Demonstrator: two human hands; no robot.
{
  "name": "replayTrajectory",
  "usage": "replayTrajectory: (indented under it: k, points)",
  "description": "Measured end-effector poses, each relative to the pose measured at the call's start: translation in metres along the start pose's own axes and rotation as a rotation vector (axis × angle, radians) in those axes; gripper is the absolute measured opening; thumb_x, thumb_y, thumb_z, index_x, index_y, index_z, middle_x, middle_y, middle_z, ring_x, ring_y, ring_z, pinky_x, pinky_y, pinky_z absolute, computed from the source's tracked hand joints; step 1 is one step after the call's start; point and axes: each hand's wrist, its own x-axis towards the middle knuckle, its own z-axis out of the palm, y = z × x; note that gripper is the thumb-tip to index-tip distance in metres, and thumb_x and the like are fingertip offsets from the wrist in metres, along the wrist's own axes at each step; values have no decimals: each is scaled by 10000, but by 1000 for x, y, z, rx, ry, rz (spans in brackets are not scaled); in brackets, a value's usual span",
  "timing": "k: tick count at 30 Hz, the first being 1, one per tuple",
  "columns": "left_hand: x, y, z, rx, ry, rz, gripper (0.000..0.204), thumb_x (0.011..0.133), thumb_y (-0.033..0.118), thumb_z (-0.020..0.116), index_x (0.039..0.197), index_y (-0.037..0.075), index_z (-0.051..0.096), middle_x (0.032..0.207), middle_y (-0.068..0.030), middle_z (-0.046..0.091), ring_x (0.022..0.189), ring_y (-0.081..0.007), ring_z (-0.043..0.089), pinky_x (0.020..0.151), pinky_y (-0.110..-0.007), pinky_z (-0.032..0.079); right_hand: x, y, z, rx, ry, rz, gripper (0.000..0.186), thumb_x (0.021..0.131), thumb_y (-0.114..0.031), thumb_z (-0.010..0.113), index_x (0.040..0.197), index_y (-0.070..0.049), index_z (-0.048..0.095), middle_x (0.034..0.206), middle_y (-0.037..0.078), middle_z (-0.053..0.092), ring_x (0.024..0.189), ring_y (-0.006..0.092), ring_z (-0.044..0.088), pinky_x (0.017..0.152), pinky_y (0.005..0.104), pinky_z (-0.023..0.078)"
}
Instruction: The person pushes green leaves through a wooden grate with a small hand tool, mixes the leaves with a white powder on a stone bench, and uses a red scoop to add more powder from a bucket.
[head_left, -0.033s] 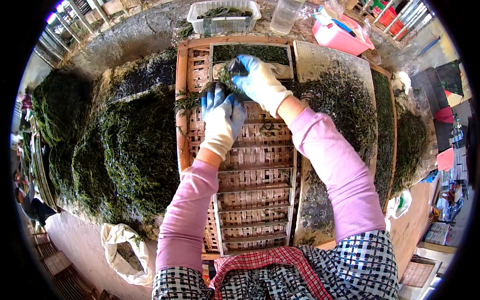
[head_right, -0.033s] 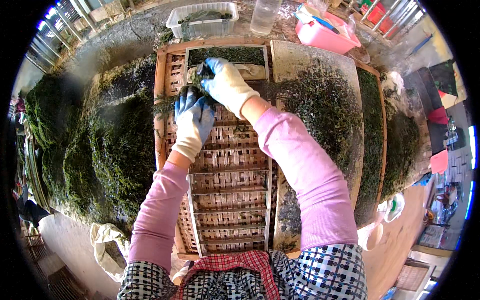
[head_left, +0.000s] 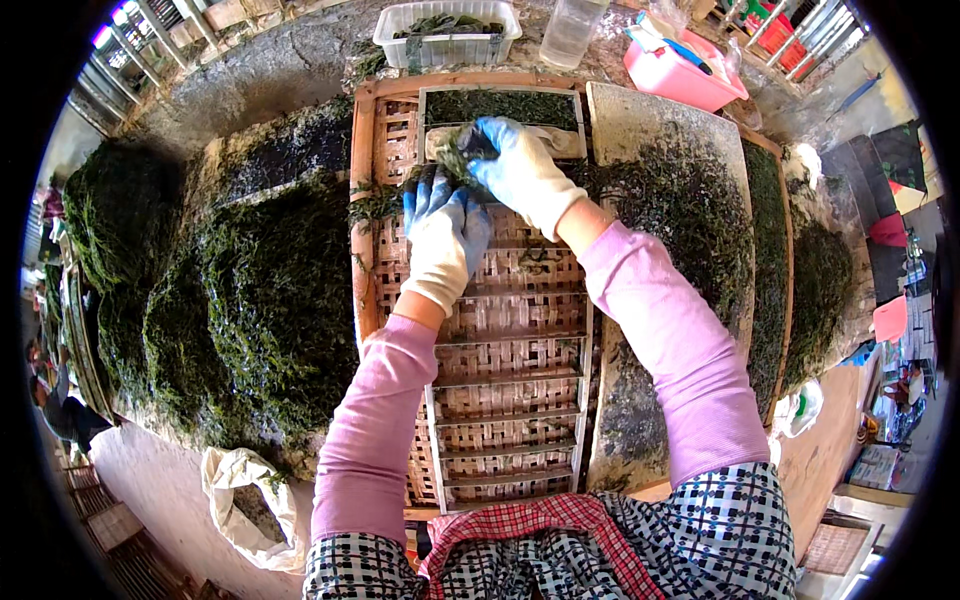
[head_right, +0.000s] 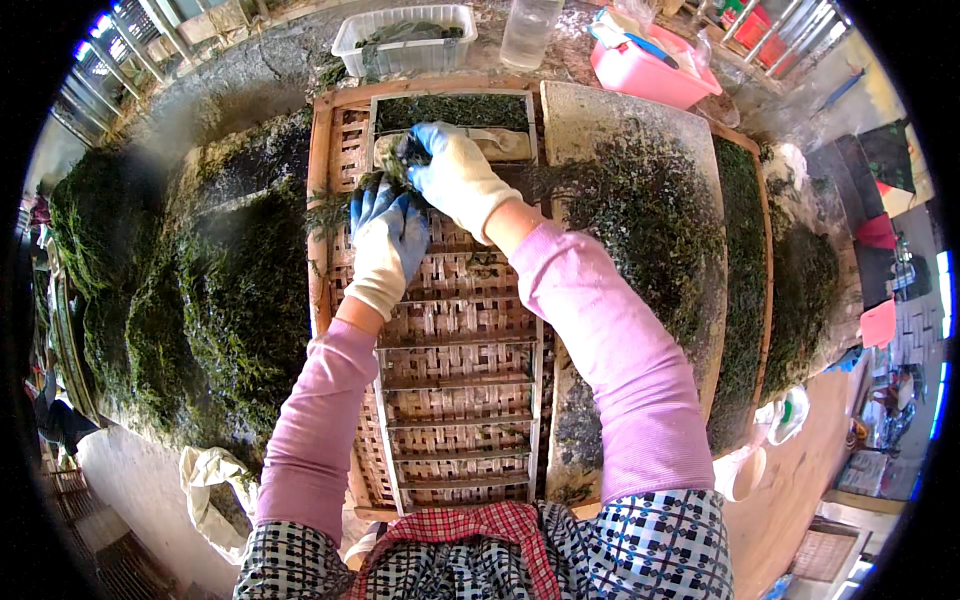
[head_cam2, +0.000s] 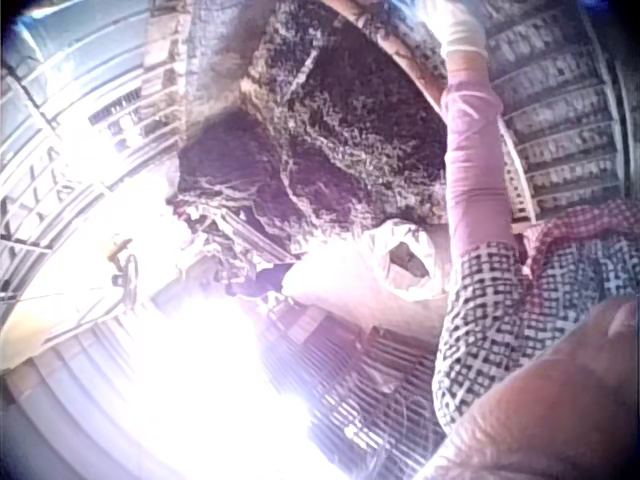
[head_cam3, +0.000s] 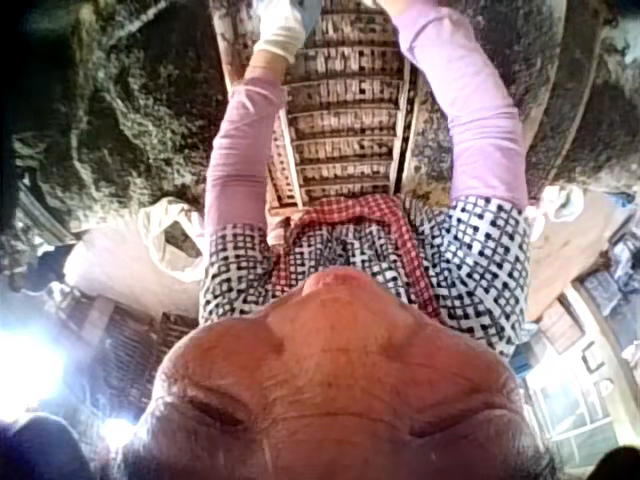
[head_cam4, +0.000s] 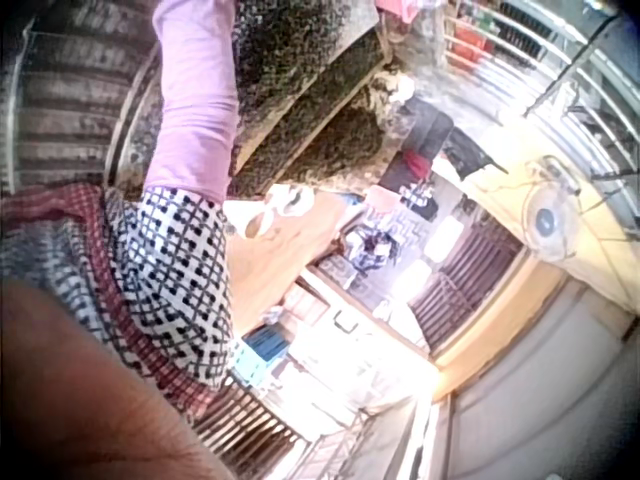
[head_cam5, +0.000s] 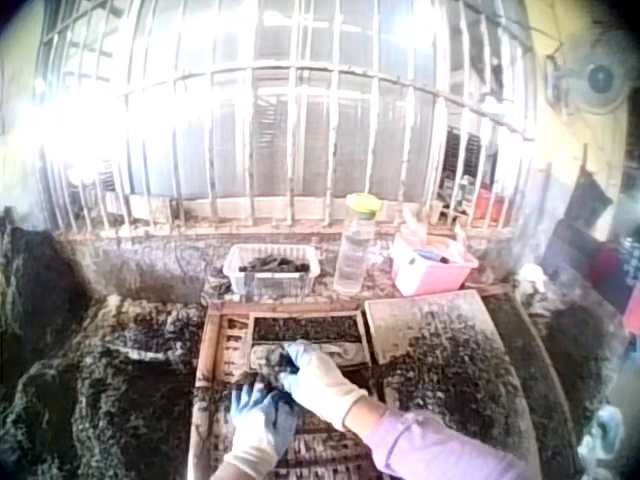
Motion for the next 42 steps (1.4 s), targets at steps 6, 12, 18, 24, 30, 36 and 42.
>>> replayTrajectory:
  k: [6, 12, 18, 24, 30, 36, 42]
  points:
    - [13, -15, -3, 106, -5, 237, 253, 755, 164, 611, 947, 28, 702, 1161, -146, 657, 1180, -335, 560, 1121, -530, 327, -41, 46, -50, -635, -67, 94, 372, 800, -77, 676, 1170, -63, 635, 1081, 164, 670, 948, 348, 667, 860, 419, 544]
    - [26, -8, -33, 226, -10, 154, 220, 824, 209, 601, 907, 71, 752, 1165, -84, 694, 1159, -291, 598, 1133, -476, 327, -51, 35, -80, -697, -88, 258, 344, 793, -66, 651, 1133, -114, 673, 1185, 133, 637, 1028, 349, 621, 917, 443, 497]
    - [13, 12, -30, 235, -100, 274, 336, 794, 234, 606, 1081, 101, 717, 1178, -83, 681, 1215, -297, 559, 1140, -501, 307, -71, 23, -65, -956, -34, -167, 355, 832, -196, 642, 1187, -195, 649, 1220, 25, 617, 1159, 248, 529, 1129, 486, 266]
    - [11, -8, -30, 341, -162, 130, 422, 822, 222, 576, 1209, 69, 648, 1211, -121, 661, 1232, -323, 539, 1146, -503, 291, -68, 50, -59, -894, -99, -14, 359, 854, -253, 637, 1203, -171, 631, 1216, 43, 600, 1163, 249, 533, 1120, 482, 309]
    - [8, -4, -18, 305, -106, 218, 382, 793, 207, 623, 1139, 52, 665, 1197, -127, 663, 1223, -344, 541, 1134, -540, 291, -72, 31, -21, -910, -252, -271, 577, 926, -337, 565, 1457, -160, 425, 1514, 90, 418, 1380, 302, 406, 1133, 531, 299]
    - [15, 11, -29, 240, -127, 213, 391, 816, 304, 642, 1140, 89, 684, 1274, -81, 639, 1295, -312, 490, 1171, -538, 221, -83, 24, -32, -721, -245, -63, 517, 955, -320, 516, 1438, -152, 442, 1480, 131, 449, 1331, 350, 456, 1124, 543, 300]
    - [15, 1, -23, 360, -381, 73, 376, 865, 365, 591, 1143, 144, 715, 1356, -72, 594, 1345, -299, 450, 1173, -554, 188, -85, 22, -74, -237, -227, 68, 463, 864, -7, 639, 1297, -162, 591, 1018, 77, 696, 771, 198, 656, 757, 333, 582]
